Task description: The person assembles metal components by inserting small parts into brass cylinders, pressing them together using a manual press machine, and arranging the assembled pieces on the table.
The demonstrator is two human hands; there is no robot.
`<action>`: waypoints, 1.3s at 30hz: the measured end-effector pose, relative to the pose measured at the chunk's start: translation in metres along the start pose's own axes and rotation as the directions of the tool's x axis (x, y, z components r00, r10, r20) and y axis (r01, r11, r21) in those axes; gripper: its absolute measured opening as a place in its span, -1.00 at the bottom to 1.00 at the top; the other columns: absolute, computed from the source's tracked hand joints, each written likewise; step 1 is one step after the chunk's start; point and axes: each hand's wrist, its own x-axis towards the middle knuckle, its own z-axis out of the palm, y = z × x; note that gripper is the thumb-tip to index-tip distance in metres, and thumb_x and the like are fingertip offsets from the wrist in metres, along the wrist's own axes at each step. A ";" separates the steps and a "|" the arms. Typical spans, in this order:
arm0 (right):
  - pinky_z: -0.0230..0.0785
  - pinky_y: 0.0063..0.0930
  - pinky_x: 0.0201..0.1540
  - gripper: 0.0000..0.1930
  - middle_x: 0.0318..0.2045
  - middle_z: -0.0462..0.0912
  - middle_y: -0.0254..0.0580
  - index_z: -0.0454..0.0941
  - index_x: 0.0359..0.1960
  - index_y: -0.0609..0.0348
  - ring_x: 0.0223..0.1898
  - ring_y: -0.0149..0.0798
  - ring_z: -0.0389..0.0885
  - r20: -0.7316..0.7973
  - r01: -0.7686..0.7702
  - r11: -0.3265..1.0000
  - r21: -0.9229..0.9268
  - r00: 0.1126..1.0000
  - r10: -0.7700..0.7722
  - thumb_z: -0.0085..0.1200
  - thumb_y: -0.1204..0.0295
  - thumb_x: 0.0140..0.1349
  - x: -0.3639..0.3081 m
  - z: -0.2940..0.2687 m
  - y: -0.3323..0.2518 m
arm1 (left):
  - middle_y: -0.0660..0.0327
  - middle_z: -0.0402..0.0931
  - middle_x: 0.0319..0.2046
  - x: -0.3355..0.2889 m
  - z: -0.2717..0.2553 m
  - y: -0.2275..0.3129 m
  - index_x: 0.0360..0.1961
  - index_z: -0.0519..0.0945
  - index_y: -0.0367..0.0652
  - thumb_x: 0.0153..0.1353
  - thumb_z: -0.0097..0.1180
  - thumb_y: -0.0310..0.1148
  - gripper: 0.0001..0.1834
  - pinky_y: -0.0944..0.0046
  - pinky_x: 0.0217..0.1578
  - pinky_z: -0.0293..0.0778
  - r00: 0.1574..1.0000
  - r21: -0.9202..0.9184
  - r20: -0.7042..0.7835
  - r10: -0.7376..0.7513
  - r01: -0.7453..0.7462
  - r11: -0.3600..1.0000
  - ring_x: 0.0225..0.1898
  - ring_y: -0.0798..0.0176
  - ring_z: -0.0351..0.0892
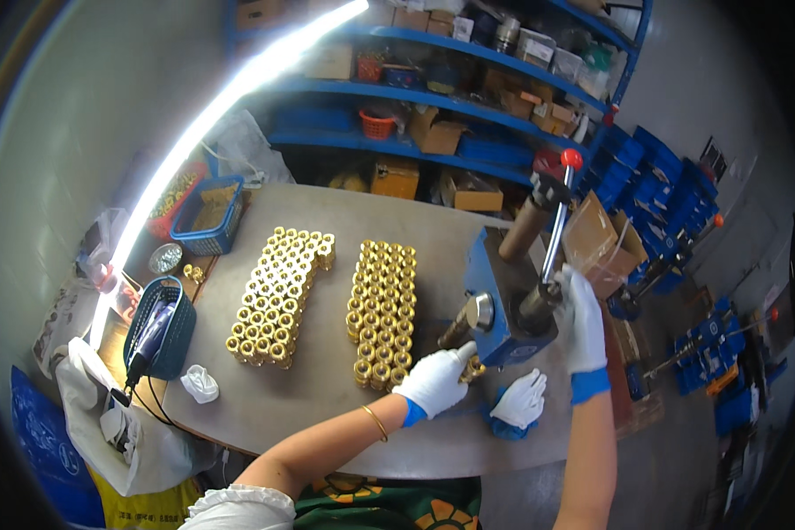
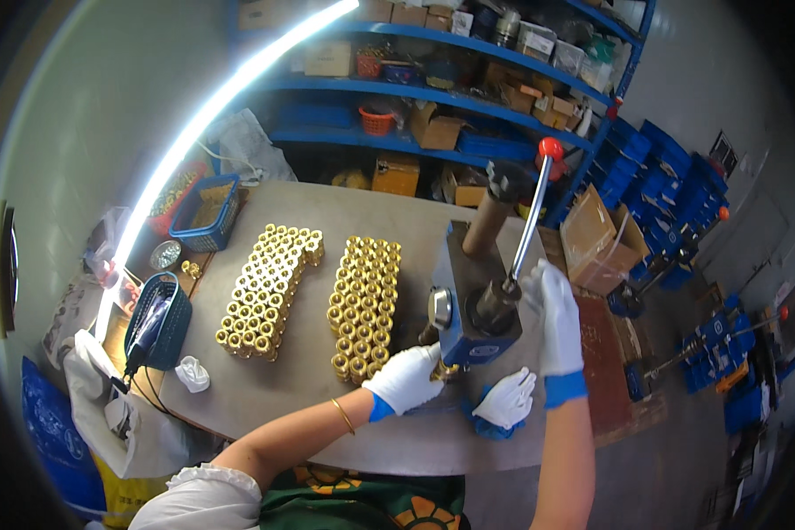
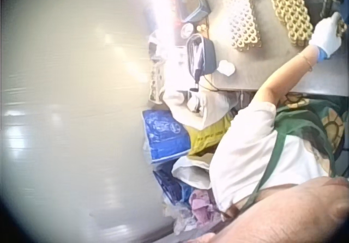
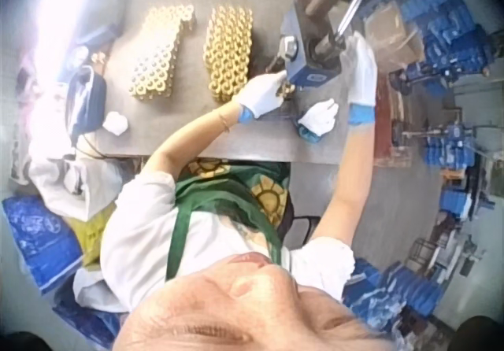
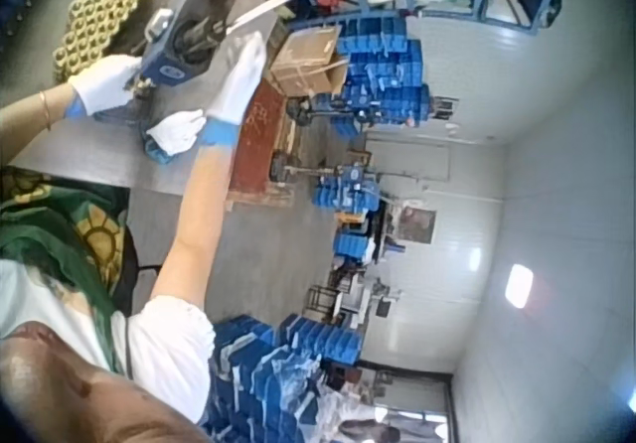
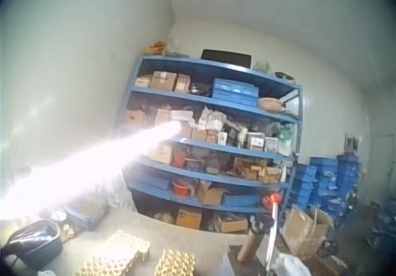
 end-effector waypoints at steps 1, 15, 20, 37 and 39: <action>0.41 -0.38 0.04 -0.50 -0.03 0.49 -0.03 0.40 0.08 0.38 -0.08 -0.24 0.51 -0.026 -0.088 0.988 0.127 0.995 0.092 -0.19 0.10 0.45 0.025 0.007 -0.010 | -0.12 0.59 -0.40 0.000 0.004 0.004 0.09 0.39 -0.09 0.08 0.06 -0.42 -0.52 -0.12 -0.28 0.51 1.000 0.011 -0.005 0.007 -0.007 1.000 -0.31 -0.22 0.60; 0.42 -0.35 -0.44 -0.81 -0.64 0.60 -0.15 0.64 -0.36 0.25 -0.57 -0.22 0.63 0.253 0.204 0.349 -0.915 0.962 0.100 0.19 0.40 0.02 -0.134 -0.081 -0.158 | -0.03 0.56 -0.35 -0.011 0.019 -0.016 0.23 0.27 -0.16 0.05 0.23 -0.28 -0.30 -0.02 -0.21 0.49 0.990 0.055 -0.126 -0.070 0.078 0.995 -0.24 -0.10 0.57; 0.44 -0.41 -0.46 -0.64 -0.66 0.64 -0.22 0.65 -0.54 0.20 -0.62 -0.32 0.62 -0.111 -0.432 0.180 -0.884 0.567 0.816 0.26 0.11 0.10 -0.142 -0.090 -0.026 | -0.01 0.56 -0.35 -0.011 0.026 -0.012 0.18 0.31 -0.16 0.06 0.24 -0.27 -0.35 -0.01 -0.21 0.48 0.990 0.030 -0.119 -0.073 0.077 0.997 -0.23 -0.10 0.57; 0.07 -0.35 0.35 -0.28 0.18 0.43 0.24 0.23 0.29 0.48 0.34 -0.08 0.27 0.510 0.021 0.797 -0.603 0.779 0.365 0.22 0.29 0.19 -0.122 -0.108 -0.090 | -0.06 0.57 -0.31 -0.008 0.008 -0.012 0.12 0.36 -0.12 0.04 0.28 -0.21 -0.38 -0.04 -0.20 0.48 0.966 -0.102 -0.254 0.054 -0.082 0.991 -0.22 -0.20 0.56; 0.36 -0.40 0.13 -0.61 -0.08 0.62 -0.06 0.48 0.02 0.39 -0.02 -0.30 0.60 0.495 0.332 0.737 -0.588 0.869 0.003 0.14 0.34 0.27 -0.101 -0.101 -0.168 | -0.06 0.58 -0.30 -0.005 0.005 0.007 0.09 0.38 -0.13 0.04 0.28 -0.22 -0.41 -0.03 -0.20 0.49 0.984 -0.146 -0.174 0.046 -0.072 0.987 -0.22 -0.19 0.56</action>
